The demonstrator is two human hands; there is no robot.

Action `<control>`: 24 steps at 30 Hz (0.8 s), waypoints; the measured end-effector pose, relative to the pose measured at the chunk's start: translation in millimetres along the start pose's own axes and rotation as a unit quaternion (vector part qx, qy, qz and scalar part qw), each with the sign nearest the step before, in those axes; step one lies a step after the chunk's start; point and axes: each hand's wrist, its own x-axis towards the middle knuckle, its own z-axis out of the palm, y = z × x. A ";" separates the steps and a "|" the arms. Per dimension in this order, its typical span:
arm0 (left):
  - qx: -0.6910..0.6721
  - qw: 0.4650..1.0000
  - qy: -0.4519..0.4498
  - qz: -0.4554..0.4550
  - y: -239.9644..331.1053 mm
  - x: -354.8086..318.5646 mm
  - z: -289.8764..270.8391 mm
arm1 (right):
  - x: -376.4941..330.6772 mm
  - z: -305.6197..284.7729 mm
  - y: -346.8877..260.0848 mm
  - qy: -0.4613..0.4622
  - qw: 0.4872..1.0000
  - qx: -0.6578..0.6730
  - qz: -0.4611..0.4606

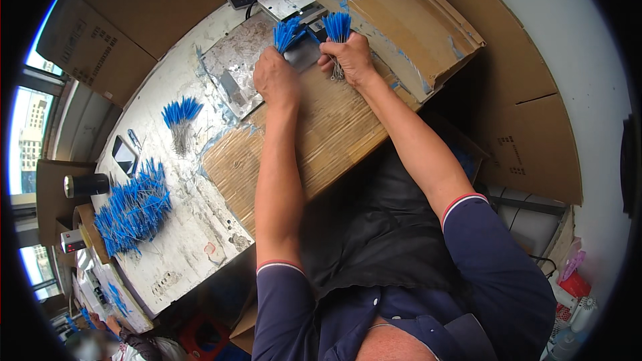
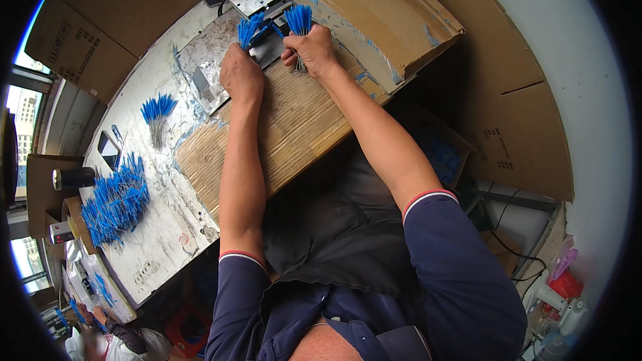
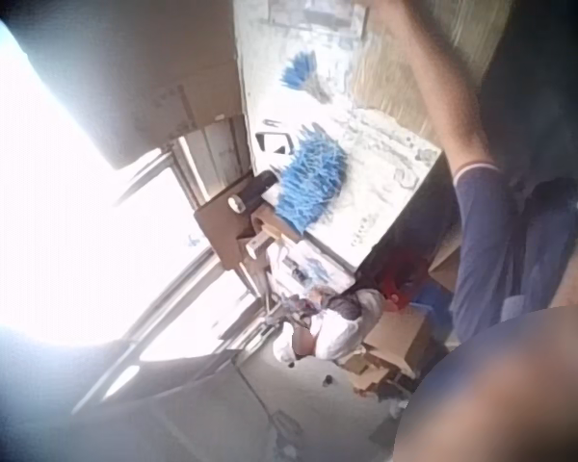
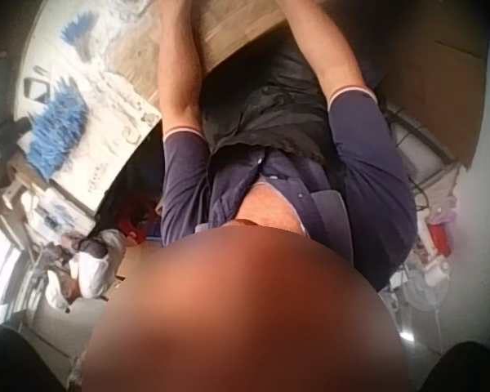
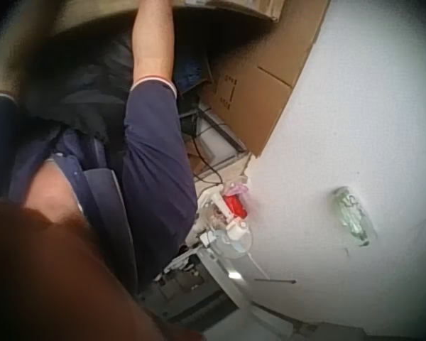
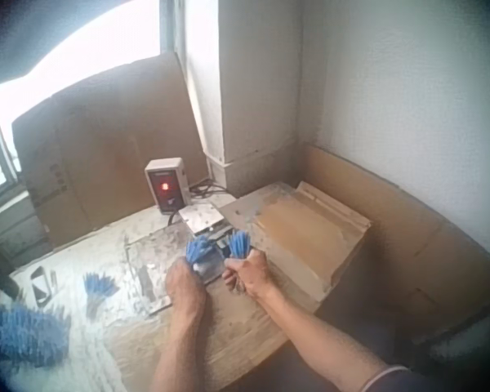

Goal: Bundling and processing blue fiber bundles using a counting and bundling machine.

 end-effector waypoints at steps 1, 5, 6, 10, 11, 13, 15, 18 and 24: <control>-0.003 1.000 0.015 -0.025 -0.1 0.2 0.7 | 1.5 1.5 2.0 0.000 1.000 0.000 0.000; -0.036 0.995 0.055 -0.078 1.1 1.3 0.7 | 9.0 6.6 7.7 0.046 0.998 -0.049 -0.014; -0.036 0.995 0.055 -0.079 0.1 1.0 0.8 | 9.5 8.1 8.2 0.057 0.996 -0.062 -0.014; -0.056 0.994 0.079 -0.060 -2.2 2.7 1.6 | 9.2 11.3 9.3 0.067 0.995 -0.075 -0.011; -0.060 0.992 0.096 -0.047 -2.3 3.3 1.8 | 8.8 11.7 9.2 0.069 0.994 -0.080 -0.016; -0.053 0.994 0.094 -0.036 0.7 2.8 0.6 | 6.5 12.5 6.8 0.072 0.994 -0.084 -0.020; -0.046 0.994 0.094 -0.023 1.4 2.8 0.2 | 4.8 10.8 3.7 0.046 0.997 -0.059 -0.019; -0.057 0.996 0.063 -0.017 0.2 2.7 0.1 | 3.9 9.2 1.0 0.033 0.998 -0.051 -0.005; -0.067 0.997 -0.013 -0.032 2.0 2.2 -1.7 | 0.2 -2.5 1.3 -0.029 1.000 -0.002 0.001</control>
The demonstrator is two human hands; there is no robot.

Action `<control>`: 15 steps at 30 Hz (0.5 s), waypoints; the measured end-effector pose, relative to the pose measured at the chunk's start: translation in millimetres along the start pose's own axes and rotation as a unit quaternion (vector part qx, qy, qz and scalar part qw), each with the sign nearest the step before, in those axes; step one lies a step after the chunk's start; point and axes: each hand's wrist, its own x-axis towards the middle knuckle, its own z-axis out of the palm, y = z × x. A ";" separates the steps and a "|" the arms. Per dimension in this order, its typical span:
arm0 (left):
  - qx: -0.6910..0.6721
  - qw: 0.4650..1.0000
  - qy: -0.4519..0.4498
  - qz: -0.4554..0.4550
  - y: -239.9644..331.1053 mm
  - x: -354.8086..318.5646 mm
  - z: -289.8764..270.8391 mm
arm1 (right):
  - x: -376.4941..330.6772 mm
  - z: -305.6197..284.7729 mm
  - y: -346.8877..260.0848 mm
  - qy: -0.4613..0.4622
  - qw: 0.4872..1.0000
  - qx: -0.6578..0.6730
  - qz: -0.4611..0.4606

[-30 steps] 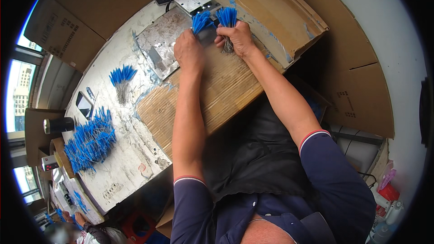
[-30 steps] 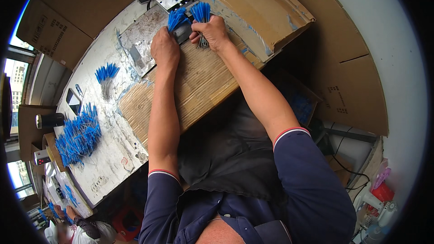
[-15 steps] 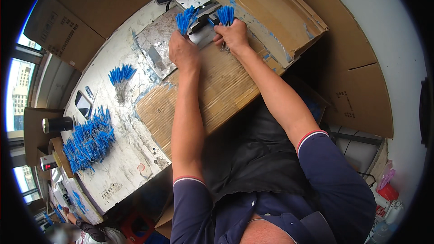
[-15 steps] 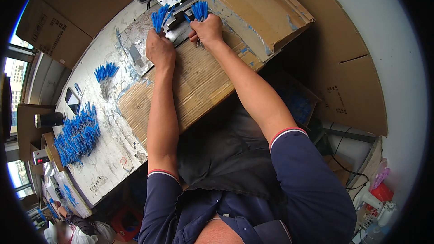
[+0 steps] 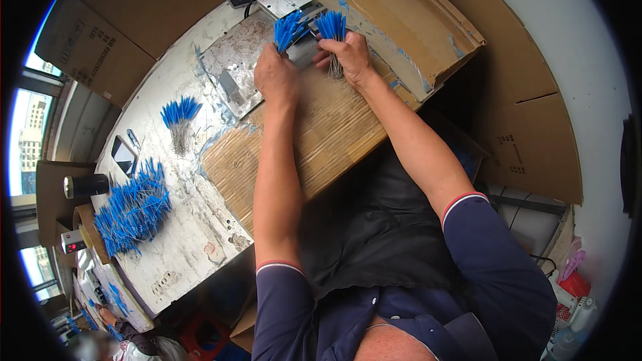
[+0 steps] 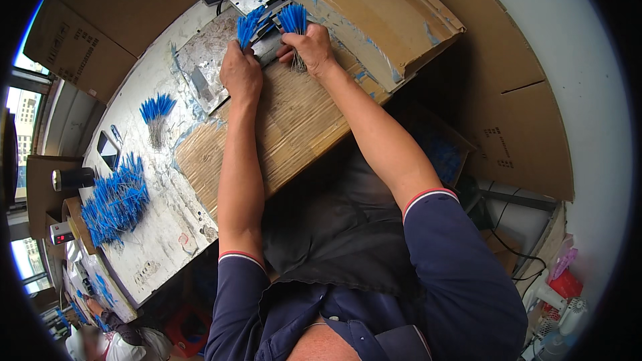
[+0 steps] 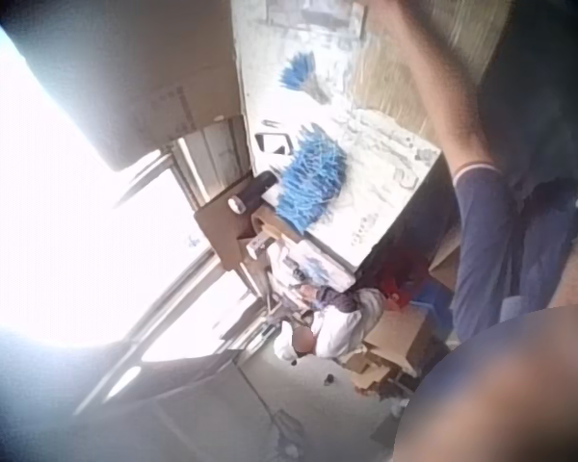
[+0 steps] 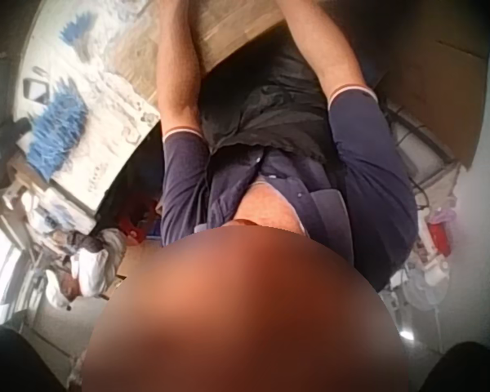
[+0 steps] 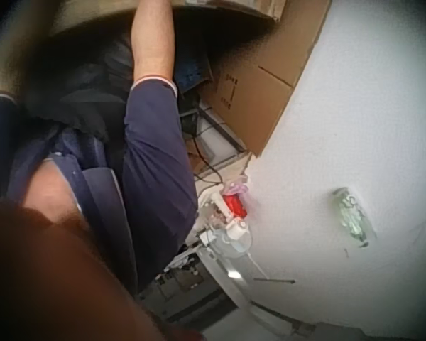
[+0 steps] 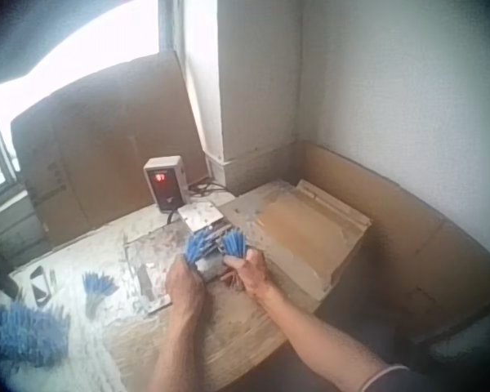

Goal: Bundling and processing blue fiber bundles using a counting and bundling machine.

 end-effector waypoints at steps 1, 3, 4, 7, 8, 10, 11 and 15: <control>0.000 1.000 0.002 0.003 -0.1 -0.1 0.0 | 0.4 -0.6 1.8 0.000 1.000 0.000 0.000; -0.001 1.000 0.003 0.006 0.1 -0.2 -0.1 | 1.5 -1.3 5.5 0.004 1.000 0.002 -0.031; -0.002 1.000 0.006 0.006 0.7 -0.3 0.0 | 2.0 -1.6 7.4 0.004 1.000 0.002 -0.031; -0.001 1.000 0.005 0.006 1.2 0.1 -0.4 | 3.4 -1.3 8.9 0.033 0.999 0.009 -0.033; 0.000 1.000 0.000 0.006 1.3 0.1 -0.6 | 4.4 -2.8 7.1 0.027 0.999 0.015 -0.013; -0.006 1.000 0.006 0.008 0.6 -0.6 -1.1 | 4.7 -3.0 2.2 0.019 1.000 0.021 0.007; -0.012 1.000 0.012 0.011 0.1 -0.8 -1.5 | 4.7 -2.8 -0.1 0.011 0.999 0.028 0.019; 0.005 0.998 0.013 0.065 -0.7 -0.6 -1.1 | 6.1 -4.7 -4.0 -0.010 0.998 0.036 0.042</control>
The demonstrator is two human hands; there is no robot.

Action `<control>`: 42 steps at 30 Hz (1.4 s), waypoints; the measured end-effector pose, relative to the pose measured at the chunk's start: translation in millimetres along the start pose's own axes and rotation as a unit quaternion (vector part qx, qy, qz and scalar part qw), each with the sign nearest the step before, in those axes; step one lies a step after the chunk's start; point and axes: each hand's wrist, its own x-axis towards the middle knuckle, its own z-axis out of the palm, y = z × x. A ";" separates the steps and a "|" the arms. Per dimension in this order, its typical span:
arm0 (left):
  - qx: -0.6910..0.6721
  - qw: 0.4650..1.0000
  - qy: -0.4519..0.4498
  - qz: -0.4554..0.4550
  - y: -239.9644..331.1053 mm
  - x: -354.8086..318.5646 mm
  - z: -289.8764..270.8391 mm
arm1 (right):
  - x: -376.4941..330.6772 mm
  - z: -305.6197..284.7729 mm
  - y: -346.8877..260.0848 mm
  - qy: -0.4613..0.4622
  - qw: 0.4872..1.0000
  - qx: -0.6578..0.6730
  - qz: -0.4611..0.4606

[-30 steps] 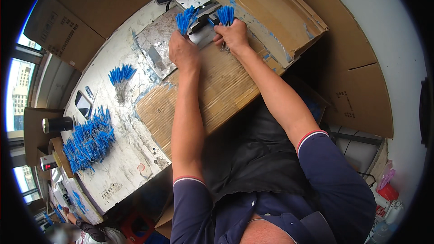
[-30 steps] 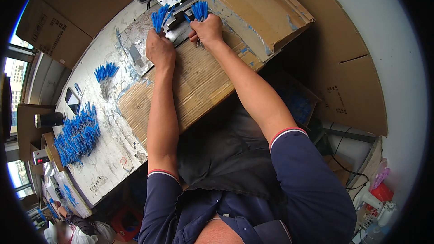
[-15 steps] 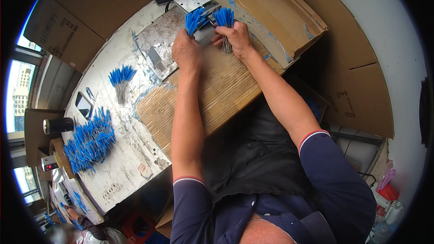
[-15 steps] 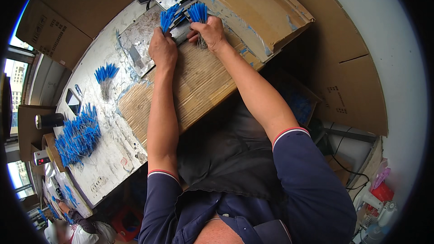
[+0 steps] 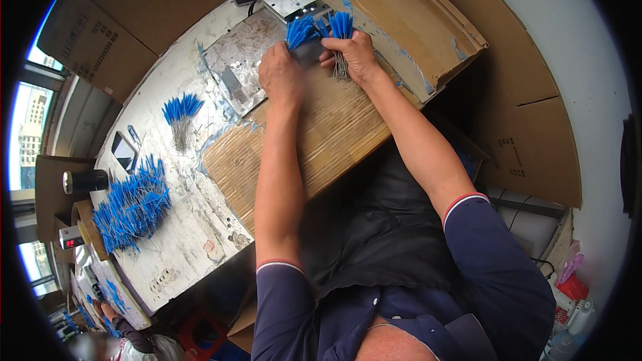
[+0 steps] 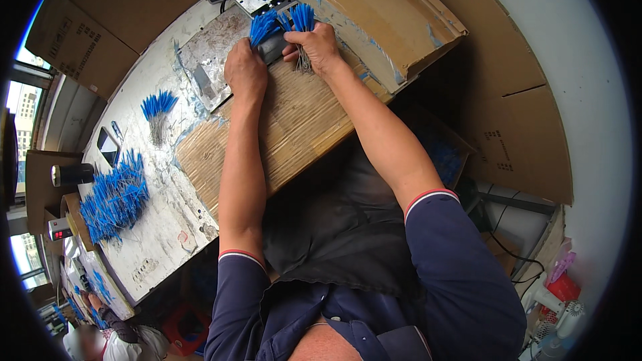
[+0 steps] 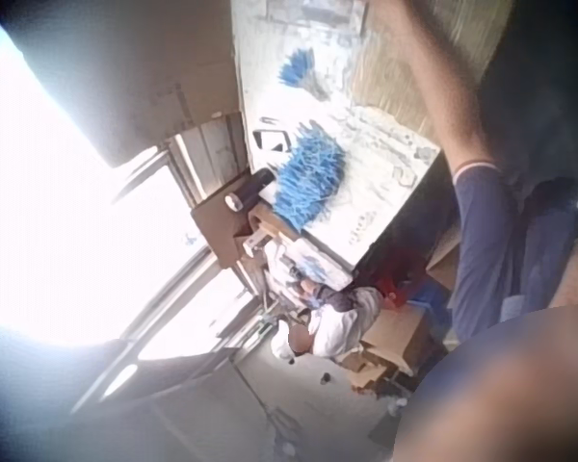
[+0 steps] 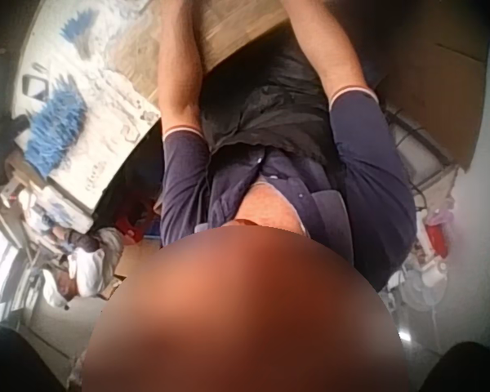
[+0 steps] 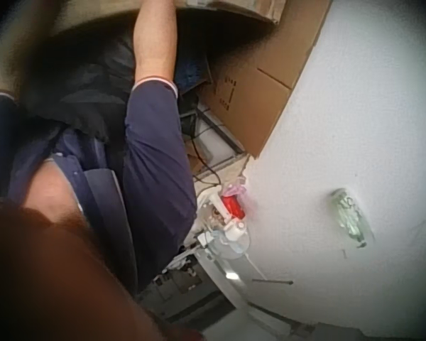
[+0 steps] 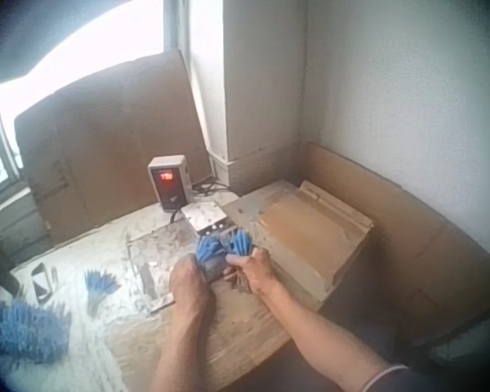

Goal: Bundling and processing blue fiber bundles using a counting and bundling machine.

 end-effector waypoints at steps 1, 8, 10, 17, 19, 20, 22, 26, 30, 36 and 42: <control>0.012 1.000 -0.002 0.008 1.4 -0.4 -0.3 | -0.9 0.9 0.3 -0.001 1.000 -0.001 0.001; 0.047 0.998 0.027 -0.028 3.2 -1.6 -1.5 | -1.9 5.5 3.4 0.038 0.998 -0.038 -0.010; 0.042 0.998 0.036 -0.041 3.3 -0.7 -1.5 | 0.0 8.0 4.0 0.047 0.997 -0.054 -0.018; 0.004 0.994 0.067 -0.089 -3.9 -1.0 -0.3 | 5.1 14.9 3.0 0.057 0.995 -0.078 0.008; 0.003 0.994 0.066 -0.090 -3.2 0.0 1.1 | 10.3 14.8 3.5 0.062 0.994 -0.084 0.015; 0.002 0.994 0.065 -0.092 -3.0 0.3 1.9 | 14.3 15.3 3.3 0.078 0.991 -0.106 0.016; 0.000 0.993 0.064 -0.095 -3.3 -0.2 2.1 | 15.6 18.7 5.7 0.094 0.987 -0.129 0.020; -0.005 0.993 0.066 -0.093 -4.0 -0.3 2.6 | 16.1 24.8 8.4 0.124 0.981 -0.149 0.000; 0.000 0.994 0.072 -0.080 -4.5 1.3 4.3 | 15.6 28.7 6.4 0.138 0.977 -0.163 -0.006; -0.006 0.992 0.129 -0.004 -8.0 3.1 5.6 | 10.3 30.0 2.3 0.124 0.986 -0.113 0.009; 0.001 0.999 0.031 -0.037 0.2 -0.1 1.4 | 7.8 11.4 7.1 0.071 0.997 0.033 0.025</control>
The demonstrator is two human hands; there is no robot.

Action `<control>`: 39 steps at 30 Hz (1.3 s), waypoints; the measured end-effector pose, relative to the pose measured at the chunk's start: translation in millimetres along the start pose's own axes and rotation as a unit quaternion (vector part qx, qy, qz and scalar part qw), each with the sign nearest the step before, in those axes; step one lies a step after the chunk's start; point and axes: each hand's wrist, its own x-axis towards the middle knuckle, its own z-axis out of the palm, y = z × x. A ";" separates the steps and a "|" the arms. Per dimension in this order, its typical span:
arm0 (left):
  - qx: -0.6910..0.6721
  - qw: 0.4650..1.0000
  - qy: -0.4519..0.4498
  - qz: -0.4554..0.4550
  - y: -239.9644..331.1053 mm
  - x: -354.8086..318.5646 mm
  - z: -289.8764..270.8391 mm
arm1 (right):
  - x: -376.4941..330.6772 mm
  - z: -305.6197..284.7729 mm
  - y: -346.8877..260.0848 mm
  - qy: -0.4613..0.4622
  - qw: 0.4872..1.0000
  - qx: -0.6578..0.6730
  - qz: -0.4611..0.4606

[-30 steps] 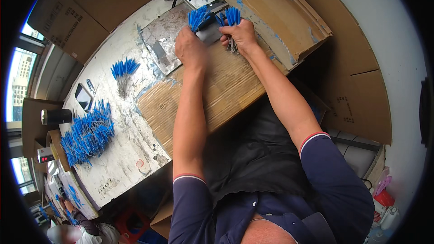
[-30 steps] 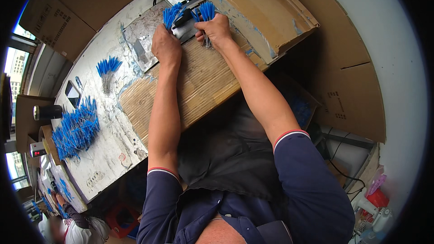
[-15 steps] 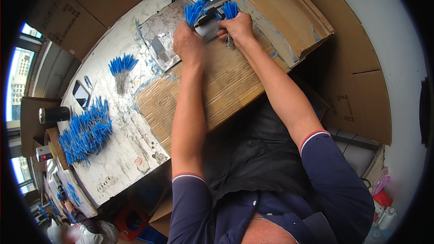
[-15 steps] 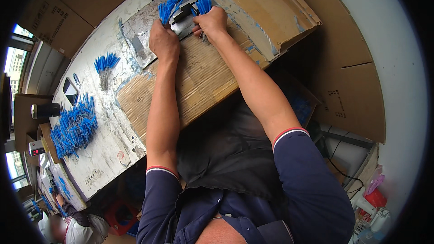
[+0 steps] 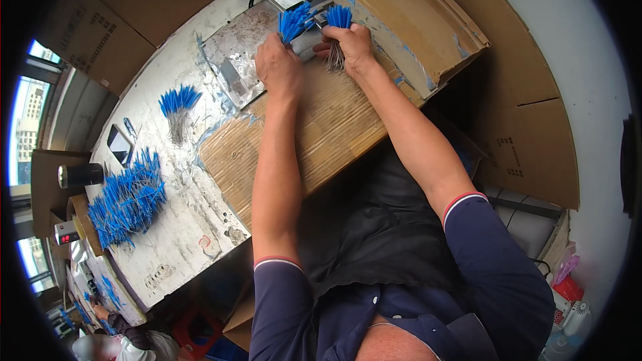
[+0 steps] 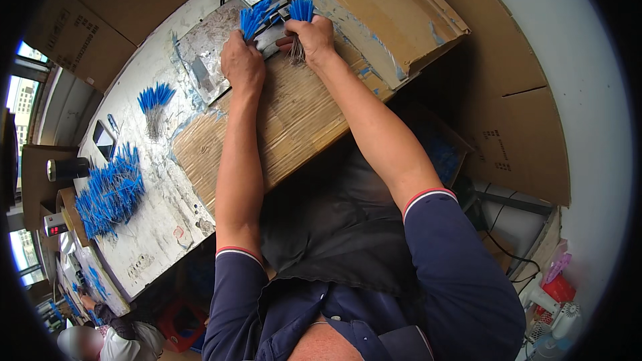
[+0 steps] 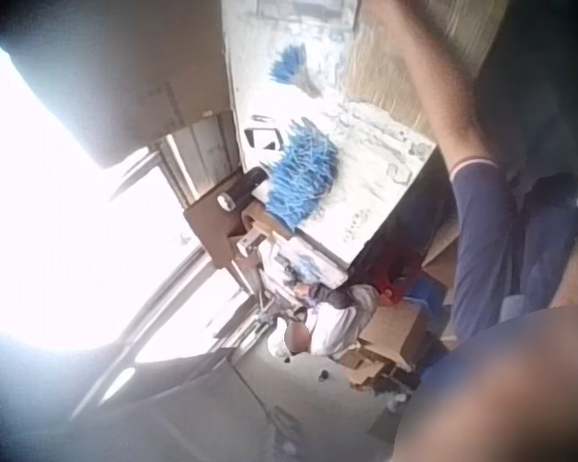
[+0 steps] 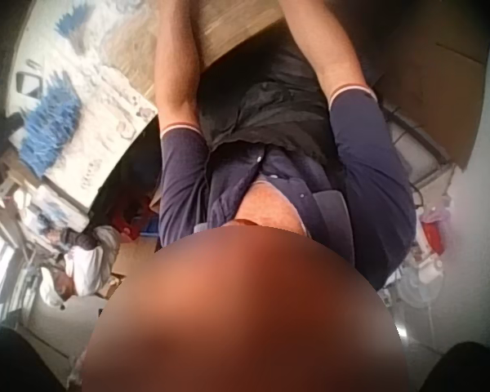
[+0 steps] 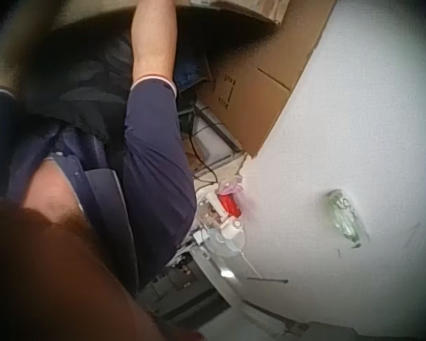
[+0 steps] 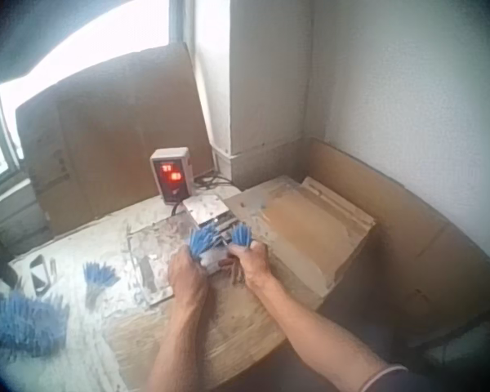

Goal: Bundling and processing blue fiber bundles using a counting and bundling machine.

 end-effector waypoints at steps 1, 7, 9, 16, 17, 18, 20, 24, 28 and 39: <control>-0.016 1.000 -0.006 -0.005 1.5 -0.2 -0.5 | -0.5 -4.6 0.4 0.000 1.000 0.000 -0.001; -0.009 1.000 -0.023 -0.007 1.5 -0.3 -1.4 | -3.9 -16.9 2.1 -0.105 0.993 0.032 -0.031; -0.008 1.000 -0.020 -0.002 1.8 -0.2 -1.2 | -4.9 -16.5 1.6 -0.084 0.996 0.006 -0.035; -0.016 1.000 -0.025 0.006 0.9 -0.3 -2.4 | -9.5 -9.2 -1.6 -0.052 0.998 -0.033 -0.033; -0.022 0.999 -0.025 0.019 1.2 0.1 -2.7 | -8.1 -7.8 -1.6 -0.041 0.998 -0.042 -0.030; -0.022 0.999 -0.025 0.019 1.0 -0.1 -2.7 | -7.4 -6.2 -1.0 -0.029 0.998 -0.052 -0.027; -0.014 0.999 -0.028 0.019 1.2 -0.3 -2.7 | -7.4 -2.9 1.1 -0.018 0.997 -0.063 -0.033; 0.025 0.999 -0.027 0.005 3.8 -0.3 -2.6 | -5.0 0.8 3.4 0.021 0.995 -0.077 -0.053; 0.012 0.996 0.044 -0.078 -2.3 0.9 -1.4 | -3.3 6.4 4.6 0.033 0.995 -0.076 -0.052; 0.001 0.995 0.085 -0.043 -6.6 3.2 4.3 | -3.3 10.9 4.3 0.054 0.996 -0.021 -0.063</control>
